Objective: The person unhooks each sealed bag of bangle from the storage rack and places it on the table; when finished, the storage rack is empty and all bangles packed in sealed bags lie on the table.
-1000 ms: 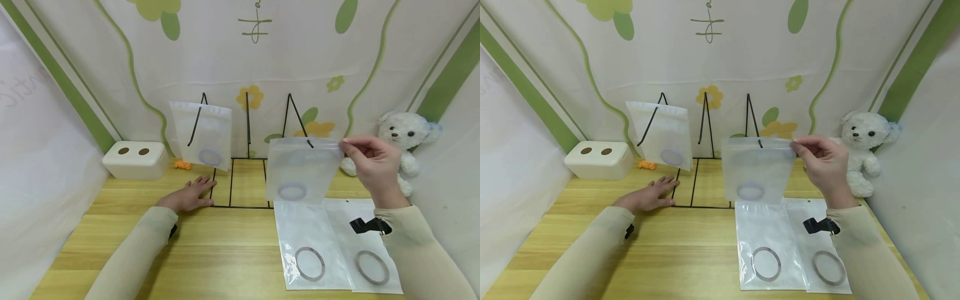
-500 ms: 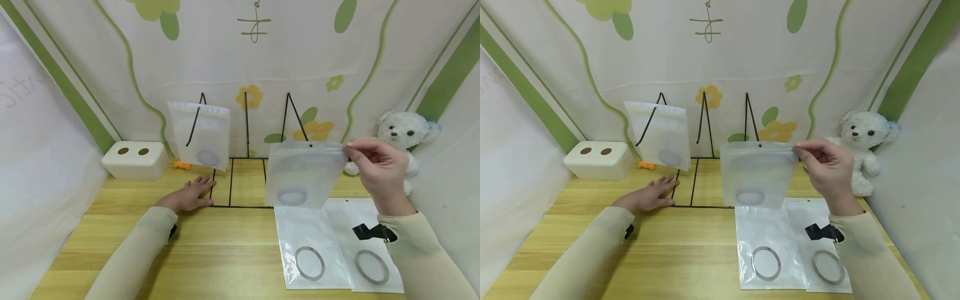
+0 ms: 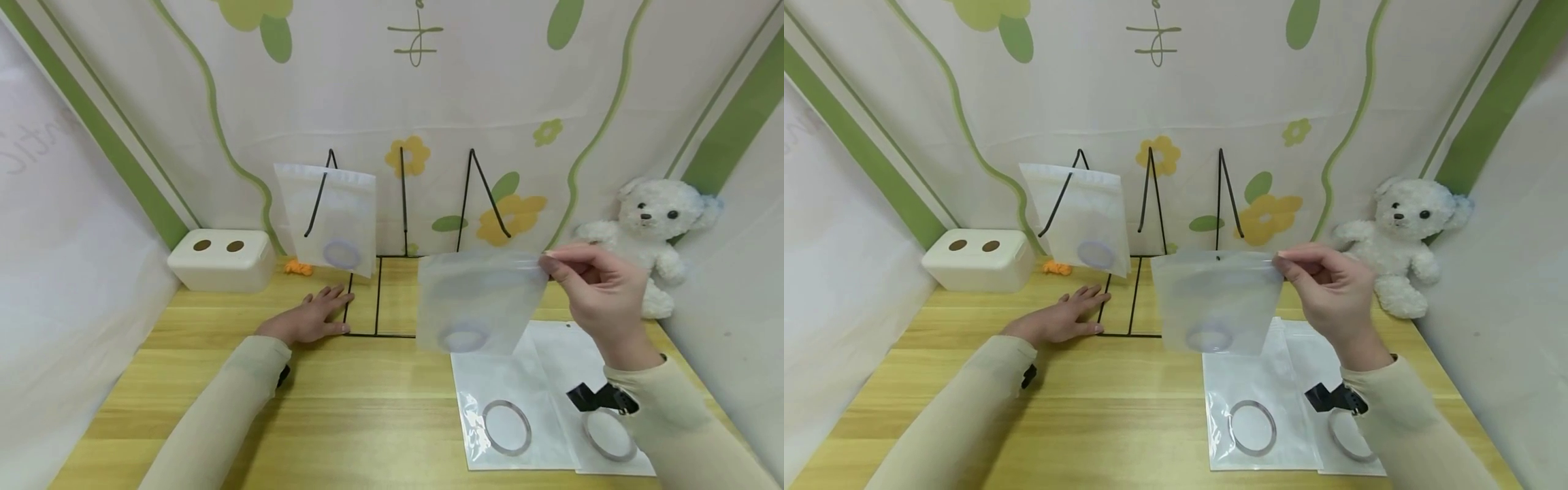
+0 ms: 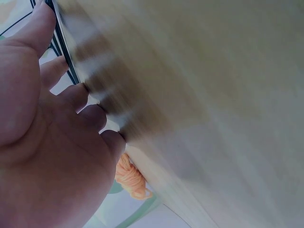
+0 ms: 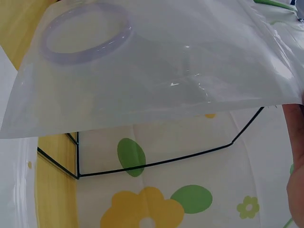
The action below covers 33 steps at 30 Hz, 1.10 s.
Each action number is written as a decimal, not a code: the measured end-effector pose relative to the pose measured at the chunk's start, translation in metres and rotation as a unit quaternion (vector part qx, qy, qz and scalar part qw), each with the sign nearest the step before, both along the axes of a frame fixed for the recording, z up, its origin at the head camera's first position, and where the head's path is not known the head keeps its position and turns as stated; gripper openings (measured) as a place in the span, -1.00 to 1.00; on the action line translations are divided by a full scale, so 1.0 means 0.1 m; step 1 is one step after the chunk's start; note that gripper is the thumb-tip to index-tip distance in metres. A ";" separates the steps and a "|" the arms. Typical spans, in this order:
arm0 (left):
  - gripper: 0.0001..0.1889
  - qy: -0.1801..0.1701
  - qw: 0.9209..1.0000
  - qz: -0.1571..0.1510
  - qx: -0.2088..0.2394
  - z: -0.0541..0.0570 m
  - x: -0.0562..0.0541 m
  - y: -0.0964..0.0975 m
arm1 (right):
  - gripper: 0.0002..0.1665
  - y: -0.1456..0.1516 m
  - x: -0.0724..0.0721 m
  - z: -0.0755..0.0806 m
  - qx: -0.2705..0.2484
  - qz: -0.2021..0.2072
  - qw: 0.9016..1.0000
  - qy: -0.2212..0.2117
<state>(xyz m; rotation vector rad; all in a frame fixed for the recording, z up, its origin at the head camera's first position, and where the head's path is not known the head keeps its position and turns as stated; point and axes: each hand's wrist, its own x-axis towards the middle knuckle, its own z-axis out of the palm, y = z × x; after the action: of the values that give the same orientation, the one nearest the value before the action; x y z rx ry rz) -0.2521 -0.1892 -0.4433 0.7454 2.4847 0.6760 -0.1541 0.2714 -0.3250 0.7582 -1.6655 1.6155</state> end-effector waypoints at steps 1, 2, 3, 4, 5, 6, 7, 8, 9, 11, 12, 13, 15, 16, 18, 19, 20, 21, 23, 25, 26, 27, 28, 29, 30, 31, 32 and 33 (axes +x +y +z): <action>-0.10 0.000 1.000 -0.001 0.002 -0.02 -0.01 -0.01 | -0.90 -0.02 0.02 -0.01 0.006 0.001 1.000 0.002; -0.10 0.003 1.000 -0.001 0.003 -0.07 -0.04 -0.03 | -0.90 -0.04 0.03 -0.03 0.011 0.002 1.000 0.004; -0.08 0.008 1.000 -0.001 0.002 -0.13 -0.07 -0.04 | -0.88 -0.06 0.05 -0.04 0.022 -0.004 1.000 0.002; -0.06 0.014 1.000 -0.002 0.002 -0.19 -0.10 -0.06 | -0.87 -0.09 0.07 -0.05 0.026 -0.002 1.000 0.002; -0.05 0.019 1.000 -0.002 0.000 -0.24 -0.13 -0.08 | -0.86 -0.11 0.09 -0.06 0.027 0.006 1.000 0.002; -0.03 0.023 1.000 0.000 -0.003 -0.29 -0.15 -0.09 | -0.85 -0.14 0.12 -0.08 0.032 0.007 0.999 0.001; -0.02 0.025 1.000 0.002 -0.007 -0.31 -0.16 -0.09 | -0.86 -0.17 0.14 -0.09 0.033 0.014 0.999 0.002; -0.01 0.027 1.000 0.005 -0.009 -0.35 -0.18 -0.10 | -0.88 -0.20 0.16 -0.11 0.034 0.020 0.999 0.004; 0.01 0.027 1.000 0.004 -0.009 -0.35 -0.18 -0.10 | -0.90 -0.23 0.18 -0.13 0.032 0.028 0.999 0.005; 0.01 0.024 1.000 0.006 -0.012 -0.35 -0.18 -0.10 | -0.93 -0.29 0.20 -0.18 0.022 0.049 0.999 0.009; 0.02 0.022 1.000 0.006 -0.013 -0.36 -0.19 -0.10 | -0.93 -0.32 0.21 -0.20 0.020 0.055 0.998 0.009; 0.02 0.021 1.000 0.005 -0.013 -0.35 -0.19 -0.10 | -0.93 -0.35 0.21 -0.22 0.016 0.064 0.998 0.008; 0.02 0.019 1.000 0.004 -0.012 -0.35 -0.19 -0.09 | -0.88 -0.41 0.20 -0.27 0.014 0.078 0.997 -0.005; 0.00 0.018 1.000 0.006 -0.014 -0.34 -0.19 -0.09 | -0.85 -0.44 0.20 -0.29 0.017 0.078 0.997 -0.015; -0.03 0.017 1.000 0.007 -0.012 -0.34 -0.18 -0.09 | -0.80 -0.50 0.17 -0.33 0.030 0.067 0.996 -0.044; -0.04 0.018 1.000 0.007 -0.012 -0.33 -0.18 -0.09 | -0.78 -0.52 0.15 -0.35 0.036 0.057 0.996 -0.058; -0.06 0.017 1.000 0.008 -0.012 -0.33 -0.18 -0.09 | -0.76 -0.55 0.13 -0.37 0.041 0.045 0.996 -0.072; -0.07 0.017 1.000 0.010 -0.013 -0.33 -0.18 -0.09 | -0.77 -0.57 0.10 -0.39 0.050 0.027 0.995 -0.088; -0.08 0.017 1.000 0.010 -0.012 -0.33 -0.18 -0.09 | -0.81 -0.60 0.04 -0.41 0.067 -0.006 0.990 -0.122; -0.08 0.017 1.000 0.010 -0.012 -0.33 -0.18 -0.09 | -0.85 -0.62 -0.04 -0.44 0.079 -0.026 0.985 -0.153; -0.07 0.018 1.000 0.009 -0.012 -0.33 -0.18 -0.09 | -0.88 -0.63 -0.07 -0.46 0.086 -0.031 0.981 -0.171; -0.06 0.017 1.000 0.010 -0.014 -0.34 -0.18 -0.08 | -0.90 -0.64 -0.10 -0.48 0.092 -0.032 0.977 -0.191; -0.05 0.017 1.000 0.010 -0.016 -0.34 -0.18 -0.09 | -0.92 -0.65 -0.13 -0.51 0.094 -0.026 0.973 -0.209; -0.04 0.017 1.000 0.010 -0.018 -0.35 -0.19 -0.09 | -0.92 -0.66 -0.16 -0.54 0.097 -0.020 0.968 -0.229; -0.03 0.019 1.000 0.010 -0.020 -0.35 -0.20 -0.09 | -0.92 -0.67 -0.19 -0.57 0.100 -0.013 0.963 -0.250; -0.02 0.019 1.000 0.011 -0.022 -0.36 -0.20 -0.09 | -0.90 -0.68 -0.21 -0.61 0.103 -0.005 0.957 -0.272; -0.02 0.020 0.999 0.013 -0.025 -0.36 -0.21 -0.09 | -0.89 -0.69 -0.22 -0.65 0.105 0.002 0.950 -0.295; -0.03 0.020 0.999 0.013 -0.026 -0.36 -0.21 -0.09 | -0.87 -0.71 -0.24 -0.69 0.110 0.008 0.943 -0.315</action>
<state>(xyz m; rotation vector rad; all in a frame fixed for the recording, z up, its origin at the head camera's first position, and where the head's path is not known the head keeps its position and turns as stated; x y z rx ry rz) -0.2731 -0.1977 -0.4795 0.7151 2.5422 0.6100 -0.1779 0.2007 -0.3935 0.3650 -2.3222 1.8207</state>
